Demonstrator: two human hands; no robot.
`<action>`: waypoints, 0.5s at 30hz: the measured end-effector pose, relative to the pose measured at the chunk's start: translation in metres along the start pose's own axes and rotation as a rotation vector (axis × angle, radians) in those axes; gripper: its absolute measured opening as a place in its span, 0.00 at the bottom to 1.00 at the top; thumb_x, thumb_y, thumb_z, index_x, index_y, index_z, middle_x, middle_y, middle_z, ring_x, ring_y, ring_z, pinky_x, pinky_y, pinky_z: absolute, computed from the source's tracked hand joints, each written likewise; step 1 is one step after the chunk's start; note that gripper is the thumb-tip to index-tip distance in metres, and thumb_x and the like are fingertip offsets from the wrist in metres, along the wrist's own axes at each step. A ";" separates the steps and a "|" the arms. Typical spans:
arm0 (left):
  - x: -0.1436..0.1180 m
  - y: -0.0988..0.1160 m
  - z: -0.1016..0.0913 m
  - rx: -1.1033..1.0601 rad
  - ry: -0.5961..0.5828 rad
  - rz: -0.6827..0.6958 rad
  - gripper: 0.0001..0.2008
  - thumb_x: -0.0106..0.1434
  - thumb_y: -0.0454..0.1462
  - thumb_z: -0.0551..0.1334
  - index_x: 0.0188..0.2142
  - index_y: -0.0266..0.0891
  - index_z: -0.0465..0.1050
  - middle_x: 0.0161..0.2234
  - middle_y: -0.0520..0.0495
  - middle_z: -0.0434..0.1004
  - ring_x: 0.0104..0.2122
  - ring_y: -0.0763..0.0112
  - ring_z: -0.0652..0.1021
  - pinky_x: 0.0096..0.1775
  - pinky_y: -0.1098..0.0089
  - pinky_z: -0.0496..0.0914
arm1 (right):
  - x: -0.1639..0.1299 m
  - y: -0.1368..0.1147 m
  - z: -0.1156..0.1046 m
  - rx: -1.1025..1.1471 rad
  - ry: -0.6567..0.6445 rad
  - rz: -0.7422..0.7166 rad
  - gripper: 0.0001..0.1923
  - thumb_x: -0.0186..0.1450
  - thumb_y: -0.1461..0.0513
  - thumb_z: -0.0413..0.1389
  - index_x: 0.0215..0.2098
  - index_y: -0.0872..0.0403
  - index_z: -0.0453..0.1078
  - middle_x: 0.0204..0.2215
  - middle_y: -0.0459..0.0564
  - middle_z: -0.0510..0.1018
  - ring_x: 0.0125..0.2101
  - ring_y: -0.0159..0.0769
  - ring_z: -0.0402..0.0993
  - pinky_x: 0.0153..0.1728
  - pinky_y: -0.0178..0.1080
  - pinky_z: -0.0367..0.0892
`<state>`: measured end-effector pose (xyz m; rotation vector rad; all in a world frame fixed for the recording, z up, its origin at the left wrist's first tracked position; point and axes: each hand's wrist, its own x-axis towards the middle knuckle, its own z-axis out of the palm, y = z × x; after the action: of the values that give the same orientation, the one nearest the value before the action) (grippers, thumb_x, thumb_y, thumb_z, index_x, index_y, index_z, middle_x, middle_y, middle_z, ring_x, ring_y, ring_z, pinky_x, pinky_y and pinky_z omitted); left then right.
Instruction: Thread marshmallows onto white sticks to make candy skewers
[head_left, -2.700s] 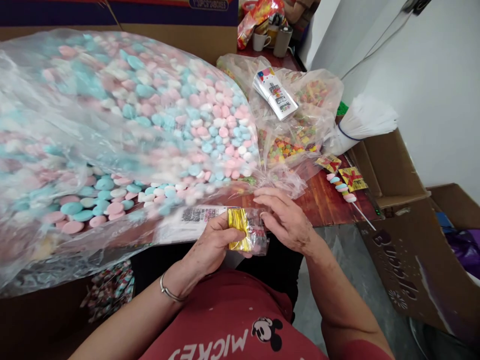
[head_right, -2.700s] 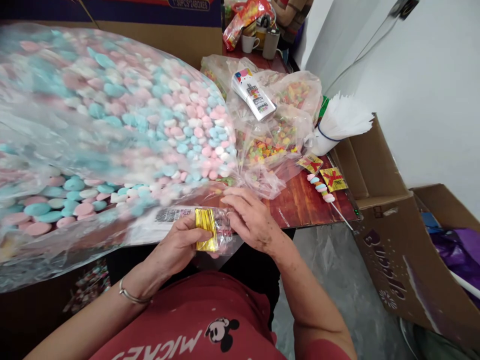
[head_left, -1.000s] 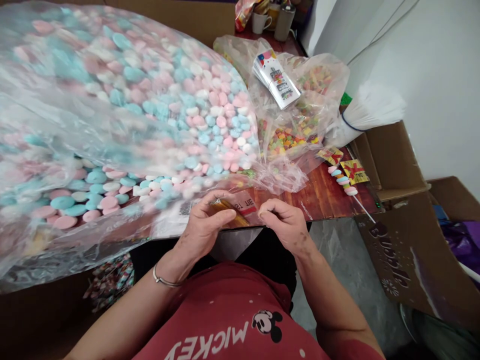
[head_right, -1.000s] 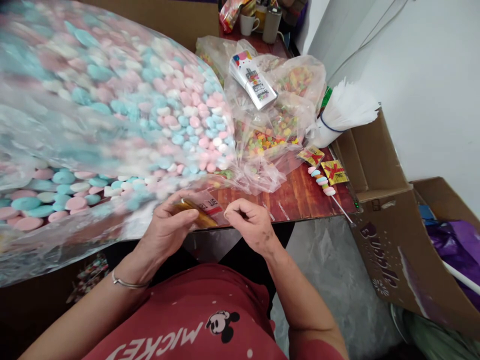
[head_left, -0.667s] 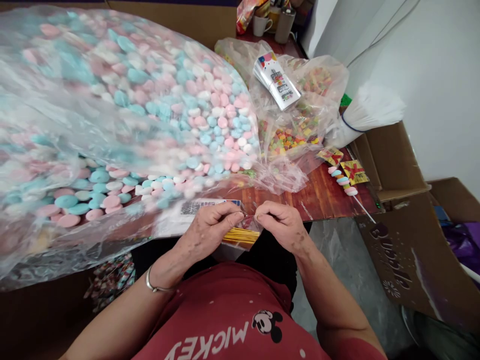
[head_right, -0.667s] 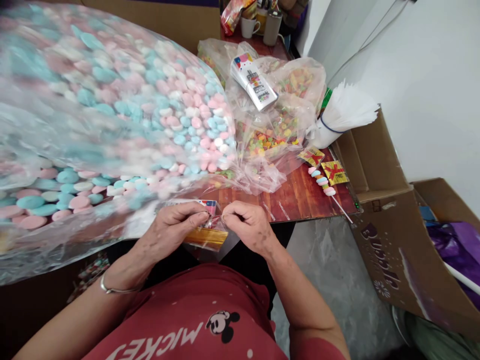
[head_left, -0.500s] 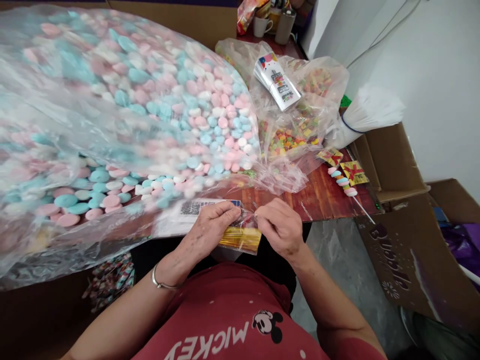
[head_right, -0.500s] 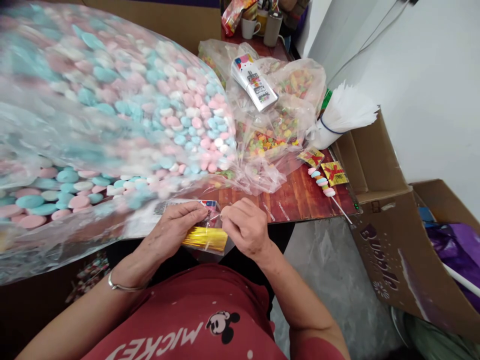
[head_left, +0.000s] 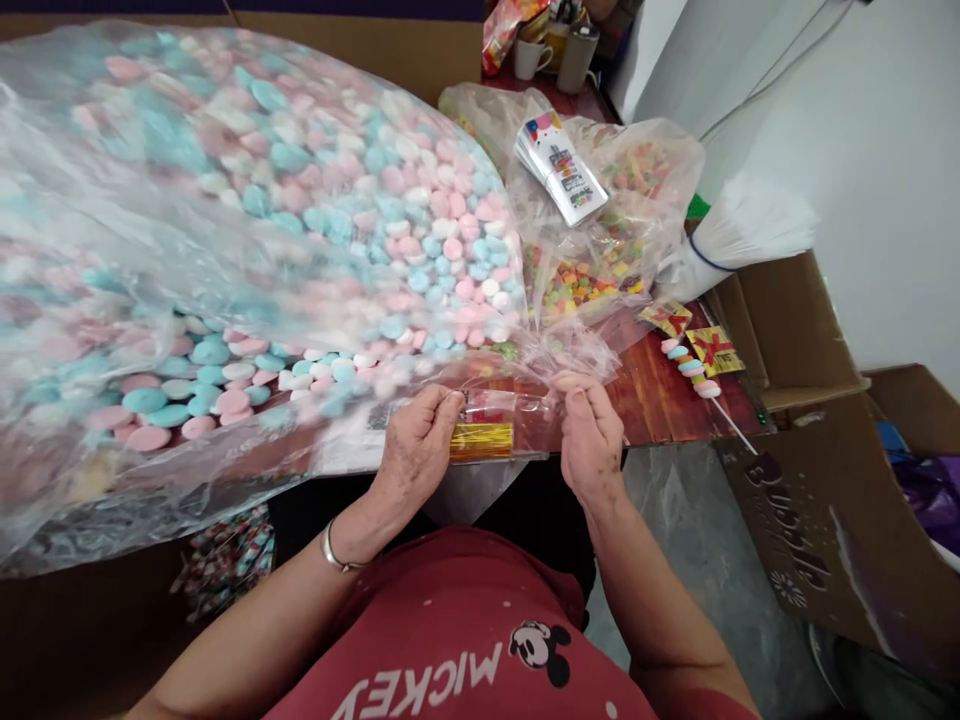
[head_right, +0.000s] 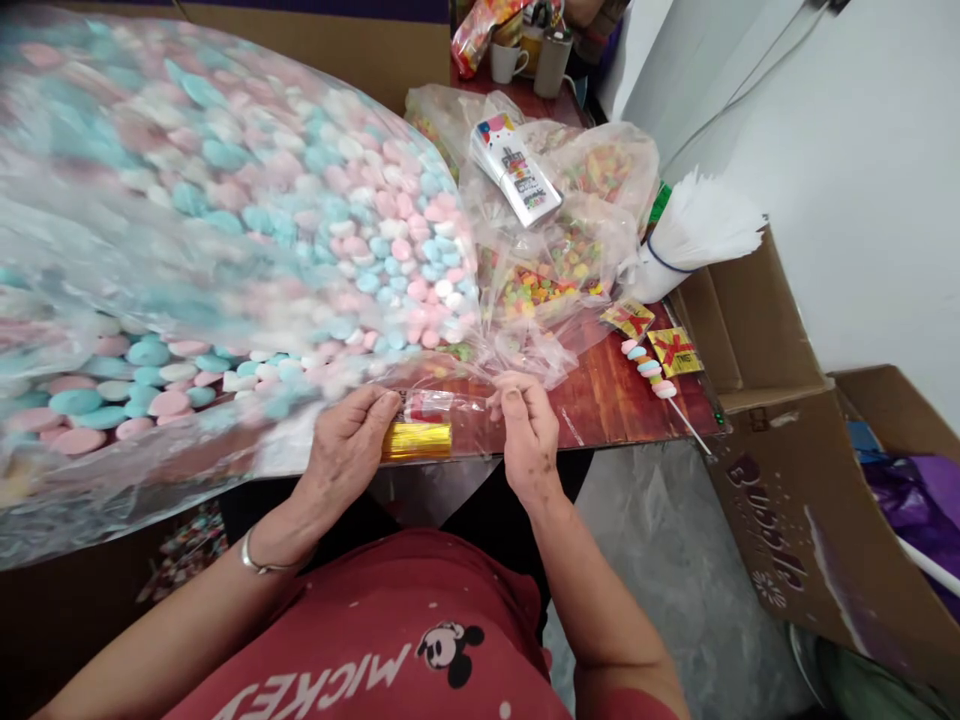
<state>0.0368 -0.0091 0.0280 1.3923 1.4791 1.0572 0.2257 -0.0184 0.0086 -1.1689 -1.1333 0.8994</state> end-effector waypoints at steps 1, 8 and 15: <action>0.000 0.000 -0.001 0.029 0.026 0.023 0.13 0.63 0.41 0.56 0.24 0.39 0.68 0.21 0.55 0.64 0.24 0.74 0.65 0.28 0.73 0.60 | -0.001 -0.002 0.000 -0.010 0.006 0.002 0.12 0.68 0.52 0.52 0.42 0.50 0.66 0.37 0.47 0.73 0.32 0.31 0.70 0.35 0.38 0.67; -0.004 -0.012 0.008 -0.204 0.023 -0.089 0.15 0.65 0.46 0.57 0.26 0.40 0.66 0.22 0.55 0.61 0.21 0.76 0.64 0.23 0.75 0.60 | -0.012 -0.003 0.006 -0.009 -0.190 0.206 0.14 0.65 0.56 0.55 0.46 0.51 0.60 0.25 0.40 0.74 0.25 0.29 0.70 0.31 0.35 0.68; -0.006 -0.012 0.014 -0.093 0.099 0.013 0.15 0.65 0.44 0.56 0.24 0.40 0.63 0.19 0.56 0.59 0.18 0.77 0.62 0.20 0.76 0.59 | -0.008 0.007 0.004 -0.546 0.038 -0.315 0.14 0.62 0.63 0.56 0.47 0.51 0.65 0.34 0.49 0.75 0.36 0.37 0.73 0.41 0.42 0.70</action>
<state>0.0465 -0.0154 0.0127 1.3018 1.4736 1.2034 0.2206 -0.0242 0.0001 -1.3792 -1.5356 0.3266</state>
